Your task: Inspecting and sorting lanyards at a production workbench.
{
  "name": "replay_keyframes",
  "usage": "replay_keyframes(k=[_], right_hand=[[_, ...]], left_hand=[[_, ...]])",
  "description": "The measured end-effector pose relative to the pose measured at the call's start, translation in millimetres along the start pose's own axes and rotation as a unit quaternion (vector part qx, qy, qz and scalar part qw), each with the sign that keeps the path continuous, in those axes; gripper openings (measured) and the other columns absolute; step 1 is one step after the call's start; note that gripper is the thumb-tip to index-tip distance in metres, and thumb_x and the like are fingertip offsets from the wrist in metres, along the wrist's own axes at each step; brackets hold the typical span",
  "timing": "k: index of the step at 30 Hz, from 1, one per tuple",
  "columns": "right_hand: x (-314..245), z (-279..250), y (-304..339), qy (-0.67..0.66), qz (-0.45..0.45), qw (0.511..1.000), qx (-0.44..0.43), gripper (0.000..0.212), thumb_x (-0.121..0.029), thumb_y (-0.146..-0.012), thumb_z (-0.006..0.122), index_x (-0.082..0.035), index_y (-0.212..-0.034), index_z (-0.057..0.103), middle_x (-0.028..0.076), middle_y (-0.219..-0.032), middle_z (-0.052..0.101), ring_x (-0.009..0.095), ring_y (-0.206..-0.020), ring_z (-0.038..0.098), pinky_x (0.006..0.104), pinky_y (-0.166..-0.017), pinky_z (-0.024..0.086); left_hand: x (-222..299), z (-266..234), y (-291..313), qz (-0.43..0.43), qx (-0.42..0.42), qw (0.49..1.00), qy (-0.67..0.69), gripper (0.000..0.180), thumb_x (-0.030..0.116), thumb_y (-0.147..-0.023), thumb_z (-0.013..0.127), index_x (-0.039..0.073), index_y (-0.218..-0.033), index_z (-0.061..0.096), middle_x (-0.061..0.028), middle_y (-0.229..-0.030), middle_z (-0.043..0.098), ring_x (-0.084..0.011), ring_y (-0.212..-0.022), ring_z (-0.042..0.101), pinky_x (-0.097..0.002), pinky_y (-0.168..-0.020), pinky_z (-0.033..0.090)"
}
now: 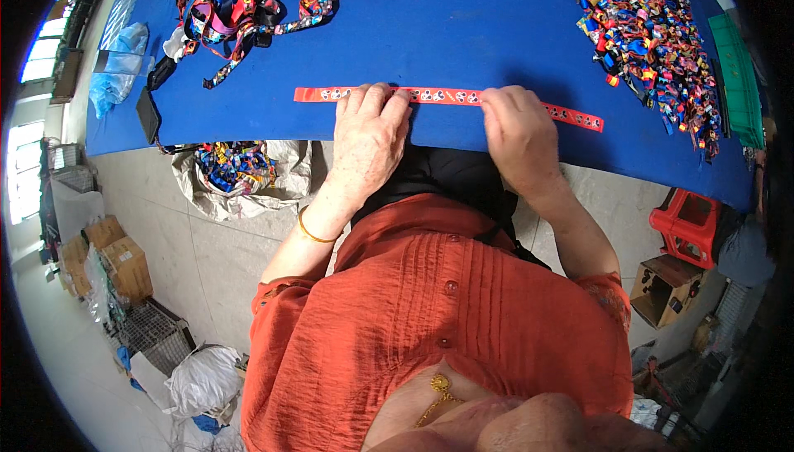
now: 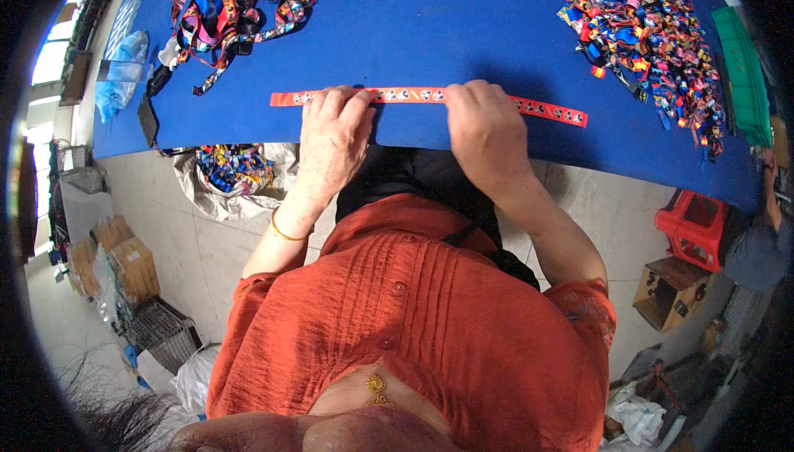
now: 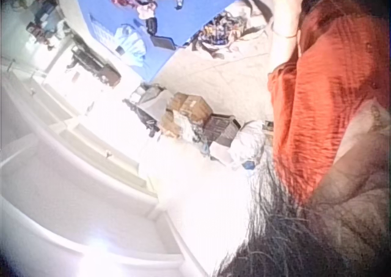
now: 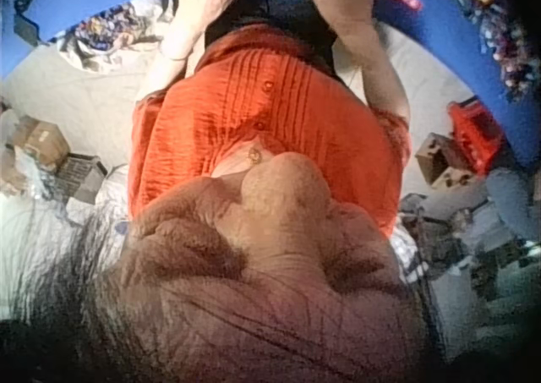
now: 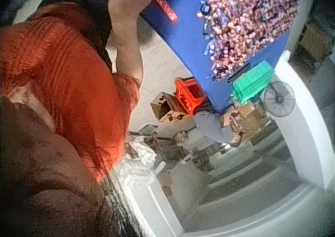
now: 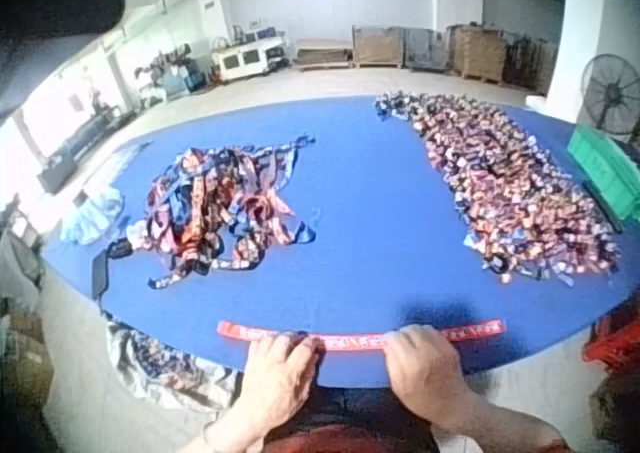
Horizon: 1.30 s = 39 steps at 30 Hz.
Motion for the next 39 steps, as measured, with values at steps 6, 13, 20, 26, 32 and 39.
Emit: replay_keyframes(k=[6, 13, 20, 26, 32, 39], right_hand=[[36.0, -24.1, 9.7, 0.022, 0.090, 0.996, -0.017, 0.005, -0.009, -0.089, 0.060, -0.008, -0.094, 0.059, 0.010, -0.089, 0.061, 0.032, -0.084, 0.060, 0.0430, -0.074, 0.049], [80.4, -52.0, 31.1, 0.051, 0.204, 0.978, 0.004, 0.005, -0.010, -0.090, 0.058, -0.005, -0.089, 0.060, 0.014, -0.083, 0.062, 0.033, -0.079, 0.062, 0.0430, -0.069, 0.049], [96.1, -73.3, 46.0, 0.113, 0.234, 0.966, 0.010, 0.007, -0.010, -0.090, 0.058, -0.005, -0.086, 0.061, 0.013, -0.079, 0.062, 0.033, -0.072, 0.062, 0.0419, -0.064, 0.049], [49.4, -64.8, 17.8, 0.096, 0.085, 0.991, 0.038, 0.003, -0.009, -0.086, 0.063, -0.009, -0.088, 0.062, 0.009, -0.086, 0.062, 0.029, -0.084, 0.061, 0.0411, -0.074, 0.046], [-3.1, -12.9, -5.3, 0.036, -0.058, 0.997, 0.031, 0.006, -0.006, -0.079, 0.061, -0.007, -0.083, 0.056, 0.009, -0.079, 0.054, 0.029, -0.077, 0.057, 0.0414, -0.071, 0.047], [11.5, -8.6, 4.9, -0.008, -0.048, 0.998, 0.026, 0.006, -0.006, -0.080, 0.061, -0.006, -0.084, 0.057, 0.010, -0.080, 0.053, 0.029, -0.079, 0.057, 0.0404, -0.070, 0.048]], left_hand=[[-22.5, -7.6, 8.3, -0.024, -0.007, 1.000, -0.017, 0.028, 0.011, -0.086, 0.067, 0.004, -0.113, 0.063, -0.0150, -0.109, 0.060, -0.0339, -0.101, 0.056, -0.0441, -0.088, 0.044], [-65.1, -20.5, 24.9, -0.086, 0.001, 0.993, -0.077, 0.027, 0.011, -0.088, 0.064, 0.003, -0.114, 0.062, -0.0157, -0.111, 0.061, -0.0345, -0.105, 0.056, -0.0445, -0.091, 0.044], [-90.7, -34.0, 40.5, -0.130, 0.001, 0.982, -0.135, 0.026, 0.014, -0.091, 0.060, 0.005, -0.116, 0.061, -0.0147, -0.115, 0.061, -0.0328, -0.111, 0.056, -0.0450, -0.093, 0.043], [-58.2, -39.9, 29.7, -0.123, 0.047, 0.980, -0.151, 0.031, 0.009, -0.085, 0.063, 0.005, -0.116, 0.061, -0.0155, -0.114, 0.059, -0.0335, -0.108, 0.055, -0.0461, -0.093, 0.042], [6.4, 1.0, 1.2, -0.011, -0.004, 1.000, 0.015, 0.027, 0.009, -0.086, 0.066, 0.004, -0.112, 0.063, -0.0159, -0.109, 0.059, -0.0343, -0.099, 0.056, -0.0432, -0.088, 0.045], [-9.9, 3.4, 3.4, -0.012, -0.003, 1.000, -0.020, 0.027, 0.015, -0.086, 0.067, 0.005, -0.111, 0.063, -0.0151, -0.109, 0.059, -0.0343, -0.105, 0.055, -0.0449, -0.090, 0.044]])
Point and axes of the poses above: each hand's wrist, its own y-axis away from the middle knuckle, its own z-axis out of the palm, x = y × z, the point moved 5 cm from there along -y, towards the middle knuckle
